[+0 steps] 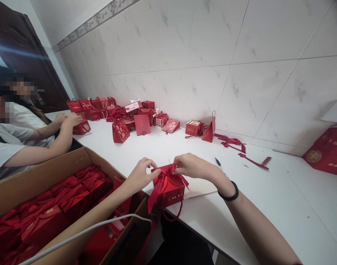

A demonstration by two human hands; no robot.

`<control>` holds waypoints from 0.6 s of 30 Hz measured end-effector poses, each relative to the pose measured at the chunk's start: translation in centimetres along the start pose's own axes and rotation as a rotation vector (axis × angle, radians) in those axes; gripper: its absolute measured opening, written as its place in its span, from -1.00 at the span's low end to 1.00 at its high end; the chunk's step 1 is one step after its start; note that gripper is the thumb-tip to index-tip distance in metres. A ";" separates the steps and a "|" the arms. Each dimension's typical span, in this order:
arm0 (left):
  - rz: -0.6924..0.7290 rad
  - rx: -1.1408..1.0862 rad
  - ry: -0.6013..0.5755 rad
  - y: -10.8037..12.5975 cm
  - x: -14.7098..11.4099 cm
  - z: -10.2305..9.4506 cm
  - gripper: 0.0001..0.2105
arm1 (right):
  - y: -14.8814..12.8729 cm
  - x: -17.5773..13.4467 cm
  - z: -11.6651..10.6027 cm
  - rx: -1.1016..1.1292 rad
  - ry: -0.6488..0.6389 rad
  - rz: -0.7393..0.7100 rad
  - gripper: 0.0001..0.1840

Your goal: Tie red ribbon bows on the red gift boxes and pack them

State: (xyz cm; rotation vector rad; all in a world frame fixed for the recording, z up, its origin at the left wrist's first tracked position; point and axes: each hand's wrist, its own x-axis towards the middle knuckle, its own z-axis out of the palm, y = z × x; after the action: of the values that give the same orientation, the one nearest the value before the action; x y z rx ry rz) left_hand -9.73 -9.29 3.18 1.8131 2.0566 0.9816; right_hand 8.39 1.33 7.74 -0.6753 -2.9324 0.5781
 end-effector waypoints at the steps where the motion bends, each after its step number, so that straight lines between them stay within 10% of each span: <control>1: 0.007 0.024 0.011 0.2 0.0 0.0 -0.86 | -0.1 0.0 0.0 -0.005 0.018 -0.004 -0.89; 18: -0.090 0.465 0.030 2.7 -0.8 0.6 -0.90 | -3.1 0.1 2.1 -0.476 0.100 0.193 -0.75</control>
State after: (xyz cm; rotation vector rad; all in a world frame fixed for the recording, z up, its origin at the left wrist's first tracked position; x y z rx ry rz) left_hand -7.09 -9.82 4.19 1.8897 2.5197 0.5374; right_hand 6.72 -1.95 6.95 -1.0028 -2.9413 -0.1554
